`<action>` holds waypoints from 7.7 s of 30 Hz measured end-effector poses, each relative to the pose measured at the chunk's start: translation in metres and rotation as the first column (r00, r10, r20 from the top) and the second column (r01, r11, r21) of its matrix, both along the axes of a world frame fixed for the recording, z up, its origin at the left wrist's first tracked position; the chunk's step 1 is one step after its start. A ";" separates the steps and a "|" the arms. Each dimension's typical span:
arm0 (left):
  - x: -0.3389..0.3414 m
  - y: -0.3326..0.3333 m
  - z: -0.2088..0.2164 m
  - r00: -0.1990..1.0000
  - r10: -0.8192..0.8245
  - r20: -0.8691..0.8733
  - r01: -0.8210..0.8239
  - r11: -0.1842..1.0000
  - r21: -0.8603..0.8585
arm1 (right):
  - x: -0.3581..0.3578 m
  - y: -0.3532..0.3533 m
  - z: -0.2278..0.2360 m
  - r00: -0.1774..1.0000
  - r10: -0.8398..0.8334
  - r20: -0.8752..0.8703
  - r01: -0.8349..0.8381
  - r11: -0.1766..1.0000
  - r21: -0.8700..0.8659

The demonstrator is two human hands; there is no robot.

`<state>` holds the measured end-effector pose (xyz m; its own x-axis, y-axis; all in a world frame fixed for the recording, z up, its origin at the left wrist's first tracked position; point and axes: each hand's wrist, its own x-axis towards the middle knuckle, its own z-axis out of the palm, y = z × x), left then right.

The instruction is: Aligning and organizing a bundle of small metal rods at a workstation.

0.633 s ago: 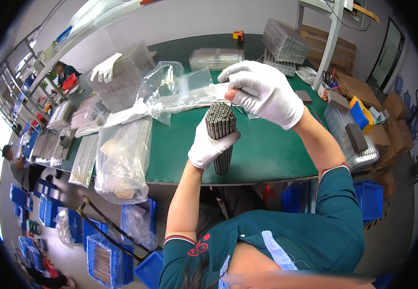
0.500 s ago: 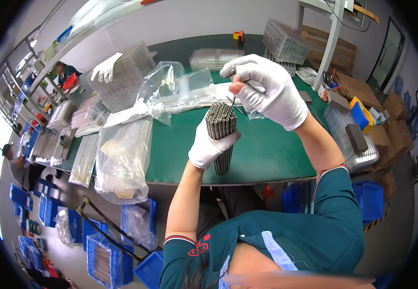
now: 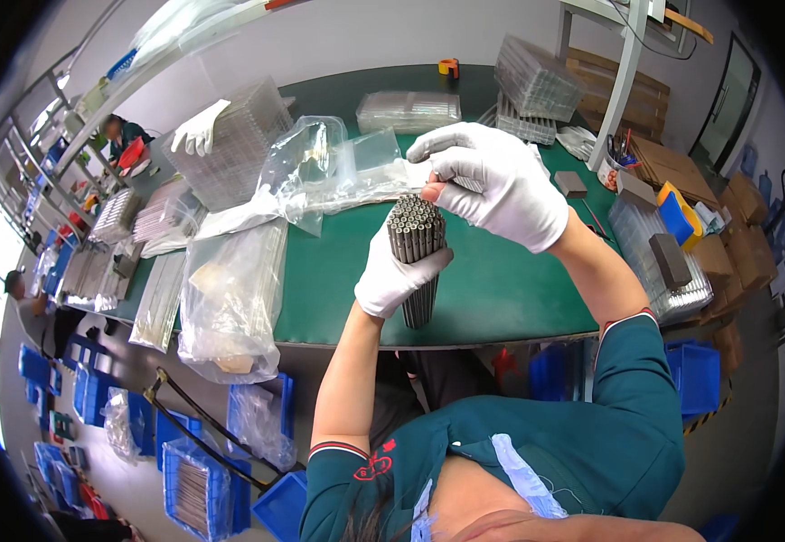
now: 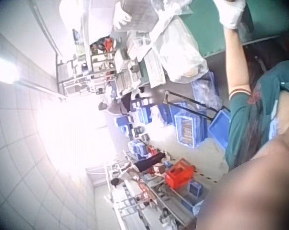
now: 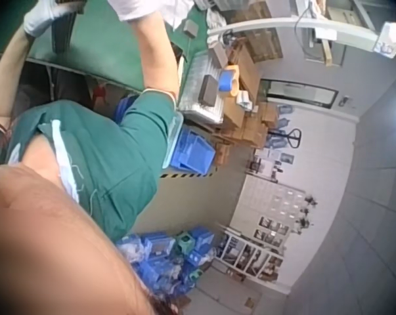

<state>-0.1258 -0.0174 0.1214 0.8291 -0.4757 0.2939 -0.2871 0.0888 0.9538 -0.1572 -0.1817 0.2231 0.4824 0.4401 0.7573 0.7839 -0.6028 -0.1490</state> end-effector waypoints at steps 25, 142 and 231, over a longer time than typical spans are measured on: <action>-0.004 0.000 0.004 1.000 0.023 0.022 -0.023 1.000 0.019 | -0.005 0.008 0.003 0.994 0.103 -0.033 -0.098 0.987 0.130; 0.003 0.000 -0.002 0.999 0.019 0.035 -0.019 1.000 0.006 | -0.002 -0.001 0.001 0.992 0.105 -0.075 -0.103 0.994 0.030; -0.003 -0.002 0.000 0.999 0.017 0.040 -0.014 0.997 -0.075 | -0.007 0.012 -0.076 0.750 0.363 -0.553 -0.041 0.860 0.509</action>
